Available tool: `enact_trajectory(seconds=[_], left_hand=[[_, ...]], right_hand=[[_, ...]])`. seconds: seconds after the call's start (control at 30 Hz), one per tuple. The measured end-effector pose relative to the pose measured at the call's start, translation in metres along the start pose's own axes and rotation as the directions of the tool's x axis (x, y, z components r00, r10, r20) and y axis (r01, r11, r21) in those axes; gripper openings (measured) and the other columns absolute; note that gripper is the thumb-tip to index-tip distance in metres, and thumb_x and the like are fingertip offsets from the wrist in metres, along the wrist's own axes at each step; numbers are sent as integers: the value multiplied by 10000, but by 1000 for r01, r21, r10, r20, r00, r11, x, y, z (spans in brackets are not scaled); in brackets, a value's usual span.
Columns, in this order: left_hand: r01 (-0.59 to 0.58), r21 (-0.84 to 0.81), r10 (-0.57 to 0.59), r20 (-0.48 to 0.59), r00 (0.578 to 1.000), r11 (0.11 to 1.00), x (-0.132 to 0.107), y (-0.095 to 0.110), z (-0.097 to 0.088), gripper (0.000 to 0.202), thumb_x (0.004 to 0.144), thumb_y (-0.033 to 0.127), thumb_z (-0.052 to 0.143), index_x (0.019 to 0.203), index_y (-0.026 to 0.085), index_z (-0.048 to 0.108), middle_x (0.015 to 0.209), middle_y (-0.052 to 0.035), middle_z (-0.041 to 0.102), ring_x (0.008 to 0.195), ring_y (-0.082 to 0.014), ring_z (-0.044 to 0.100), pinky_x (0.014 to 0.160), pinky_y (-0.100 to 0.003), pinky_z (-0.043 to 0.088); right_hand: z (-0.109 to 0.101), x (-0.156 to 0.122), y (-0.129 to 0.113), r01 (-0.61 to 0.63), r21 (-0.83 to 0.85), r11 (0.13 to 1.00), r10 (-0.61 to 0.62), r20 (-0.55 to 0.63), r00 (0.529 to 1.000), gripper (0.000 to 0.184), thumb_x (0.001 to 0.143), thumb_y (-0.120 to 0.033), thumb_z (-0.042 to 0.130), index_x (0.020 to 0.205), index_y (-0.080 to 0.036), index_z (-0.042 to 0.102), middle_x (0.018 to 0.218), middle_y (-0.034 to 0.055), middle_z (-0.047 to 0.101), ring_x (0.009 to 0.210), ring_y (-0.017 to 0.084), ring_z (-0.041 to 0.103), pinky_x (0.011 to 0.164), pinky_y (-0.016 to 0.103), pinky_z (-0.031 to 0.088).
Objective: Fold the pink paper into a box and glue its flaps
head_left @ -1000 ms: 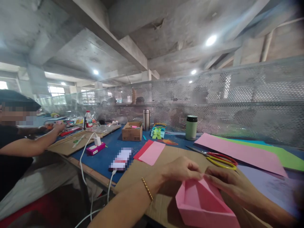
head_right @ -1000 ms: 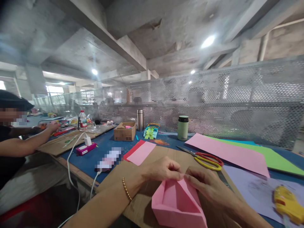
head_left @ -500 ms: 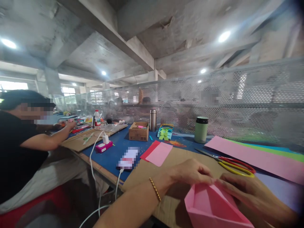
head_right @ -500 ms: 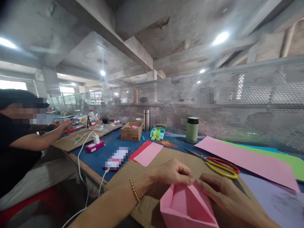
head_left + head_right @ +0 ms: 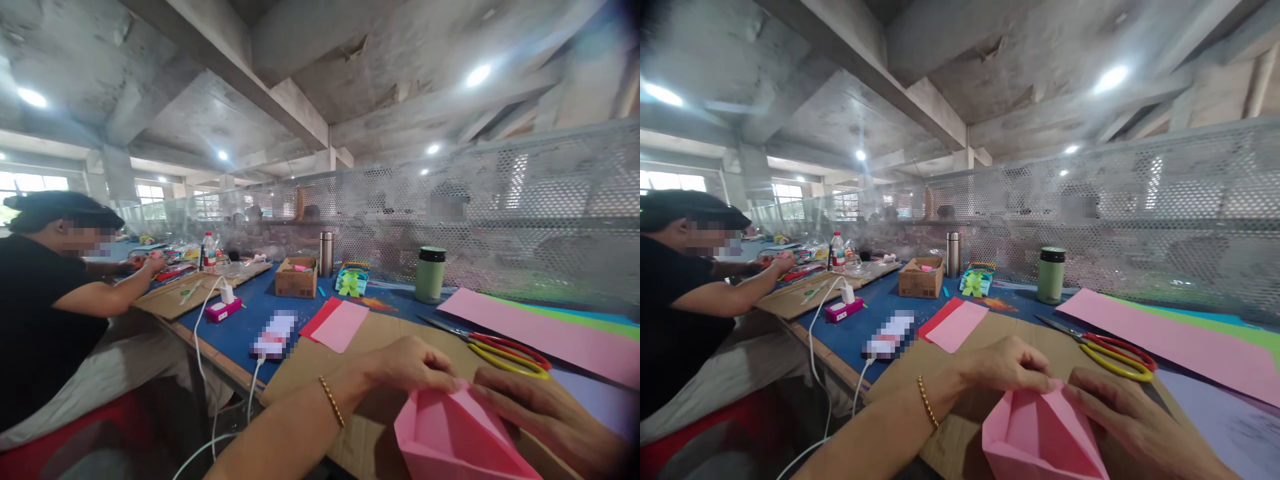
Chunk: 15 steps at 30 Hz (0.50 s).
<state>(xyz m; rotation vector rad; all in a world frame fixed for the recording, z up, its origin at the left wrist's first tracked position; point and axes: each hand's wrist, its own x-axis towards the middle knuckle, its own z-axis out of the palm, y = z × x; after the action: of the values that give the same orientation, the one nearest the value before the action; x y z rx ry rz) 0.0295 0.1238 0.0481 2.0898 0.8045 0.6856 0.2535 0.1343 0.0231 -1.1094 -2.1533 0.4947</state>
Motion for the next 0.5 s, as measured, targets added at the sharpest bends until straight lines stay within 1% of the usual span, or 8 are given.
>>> enact_trajectory(seconds=[0.07,0.1,0.2,0.3,0.4,0.5], left_hand=[[-6,11,6,2,1000,1000,-1,2,-1,201,835,243,608,659,157,563,643,51,447,649,-92,408,589,-236,313],[-12,10,12,0,1000,1000,-2,2,-2,209,835,255,609,657,157,559,644,51,443,647,-92,405,587,-239,310],[-36,7,36,-12,999,999,-2,1,-2,247,828,288,614,633,156,536,628,57,410,627,-88,382,573,-241,292],[-27,14,27,-22,999,1000,-1,0,-2,225,820,267,609,639,154,539,620,60,413,627,-87,386,581,-235,300],[-1,30,1,-19,1000,1000,-2,1,-2,195,821,242,587,653,154,538,633,56,427,639,-90,395,591,-231,311],[-22,54,22,3,1000,998,-4,7,1,209,818,258,561,644,157,505,641,50,405,626,-91,371,569,-232,295]], right_hand=[[-2,0,-7,-31,50,998,21,189,982,502,825,-678,487,572,-248,539,633,75,531,612,219,502,586,368,421],[-3,0,-11,-53,69,996,35,242,970,509,822,-686,480,574,-244,527,629,67,512,609,216,482,575,366,400],[-5,-1,-17,-98,97,990,72,244,967,506,798,-684,509,565,-235,500,609,41,465,594,204,434,554,352,345],[-5,-2,-18,-103,100,990,77,242,967,464,808,-630,529,574,-229,503,608,39,486,603,201,441,568,346,334],[-6,-1,-19,-71,85,994,49,241,969,451,845,-594,487,595,-219,506,606,41,513,602,193,451,572,338,331],[-9,-4,-27,-2,-5,1000,3,189,982,454,876,-558,438,596,-204,481,622,27,504,620,177,445,581,319,323]])
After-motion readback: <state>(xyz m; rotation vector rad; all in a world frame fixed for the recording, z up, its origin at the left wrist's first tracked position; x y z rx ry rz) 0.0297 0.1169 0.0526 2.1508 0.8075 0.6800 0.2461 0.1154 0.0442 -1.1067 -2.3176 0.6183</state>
